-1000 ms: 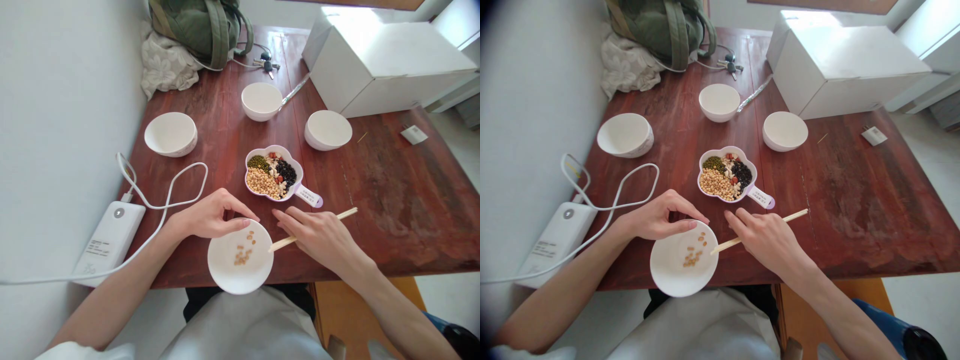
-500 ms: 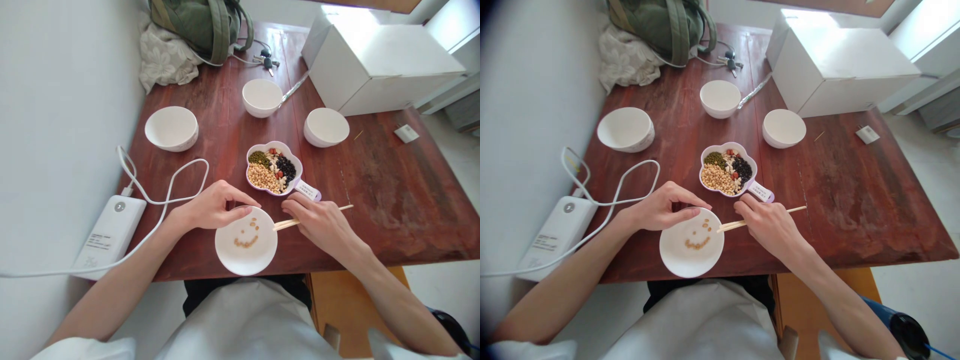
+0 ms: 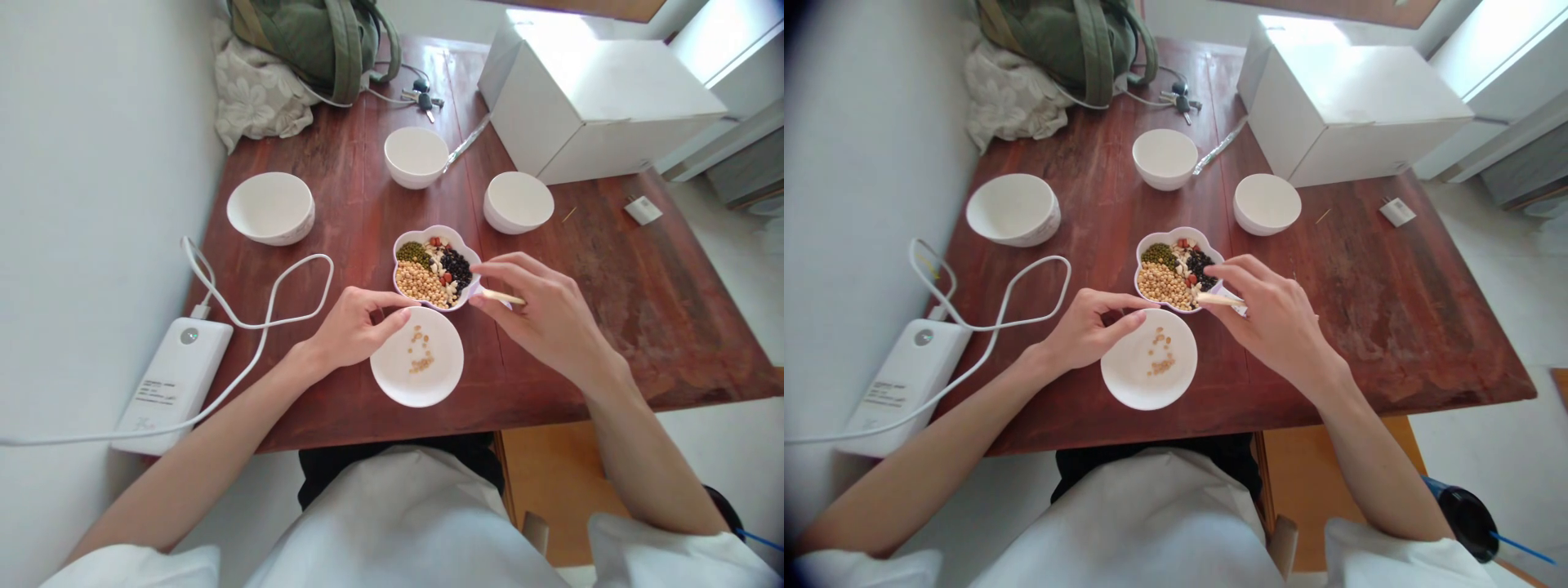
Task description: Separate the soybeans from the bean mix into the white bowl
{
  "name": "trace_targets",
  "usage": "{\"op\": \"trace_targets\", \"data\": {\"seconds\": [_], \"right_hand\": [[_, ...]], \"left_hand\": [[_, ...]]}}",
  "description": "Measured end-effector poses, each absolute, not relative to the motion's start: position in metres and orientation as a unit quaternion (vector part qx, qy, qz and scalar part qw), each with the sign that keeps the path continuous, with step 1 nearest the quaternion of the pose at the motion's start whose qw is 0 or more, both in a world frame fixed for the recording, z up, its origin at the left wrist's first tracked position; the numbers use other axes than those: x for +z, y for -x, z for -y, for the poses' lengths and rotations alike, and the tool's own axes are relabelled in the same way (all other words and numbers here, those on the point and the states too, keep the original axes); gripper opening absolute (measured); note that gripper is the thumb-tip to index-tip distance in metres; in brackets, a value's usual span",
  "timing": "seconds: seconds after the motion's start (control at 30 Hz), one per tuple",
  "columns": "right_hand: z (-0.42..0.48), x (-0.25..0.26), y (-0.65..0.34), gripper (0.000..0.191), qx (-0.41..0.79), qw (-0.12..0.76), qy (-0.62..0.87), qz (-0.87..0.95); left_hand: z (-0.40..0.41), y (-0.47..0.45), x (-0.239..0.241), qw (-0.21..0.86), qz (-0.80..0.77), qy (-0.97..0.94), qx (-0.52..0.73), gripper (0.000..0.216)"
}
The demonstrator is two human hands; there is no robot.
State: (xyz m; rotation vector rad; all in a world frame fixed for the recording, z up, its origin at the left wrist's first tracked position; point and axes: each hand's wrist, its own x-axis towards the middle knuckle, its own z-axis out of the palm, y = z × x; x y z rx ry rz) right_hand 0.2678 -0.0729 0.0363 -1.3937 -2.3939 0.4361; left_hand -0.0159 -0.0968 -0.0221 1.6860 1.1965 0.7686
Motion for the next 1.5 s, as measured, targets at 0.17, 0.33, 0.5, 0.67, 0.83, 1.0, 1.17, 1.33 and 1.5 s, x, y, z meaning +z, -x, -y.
{"op": "trace_targets", "data": {"seconds": [0.17,0.33,0.5,0.67,0.83,1.0,1.17,1.33,1.5], "right_hand": [[0.052,0.009,-0.277,0.053,0.119,0.053,0.575,0.808],[0.038,0.005,-0.280,0.048,0.286,0.018,0.565,0.774],[0.029,0.005,-0.282,0.047,0.527,0.093,0.525,0.662],[0.013,0.001,-0.283,0.053,0.536,0.132,0.523,0.649],[-0.004,0.001,-0.289,0.053,0.554,0.147,0.523,0.631],[-0.011,0.028,-0.295,0.049,0.549,0.163,0.529,0.626],[-0.016,0.058,-0.297,0.051,0.540,0.121,0.508,0.661],[-0.016,0.065,-0.298,0.048,0.550,0.074,0.458,0.695],[-0.015,0.067,-0.295,0.045,0.583,0.049,0.413,0.698]], "left_hand": [[0.098,0.014,-0.022,0.441,-0.490,-0.682,0.317,0.030],[0.098,0.014,-0.025,0.435,-0.489,-0.684,0.322,0.031],[0.098,0.014,-0.029,0.451,-0.483,-0.678,0.321,0.033],[0.098,0.013,-0.028,0.463,-0.479,-0.669,0.330,0.033],[0.099,0.012,-0.026,0.440,-0.484,-0.679,0.334,0.032],[0.102,0.007,-0.027,0.424,-0.508,-0.665,0.346,0.032],[0.104,0.000,-0.035,0.415,-0.518,-0.652,0.368,0.034],[0.105,0.000,-0.046,0.419,-0.517,-0.615,0.423,0.021],[0.099,0.006,-0.043,0.460,-0.469,-0.608,0.445,0.014]]}}
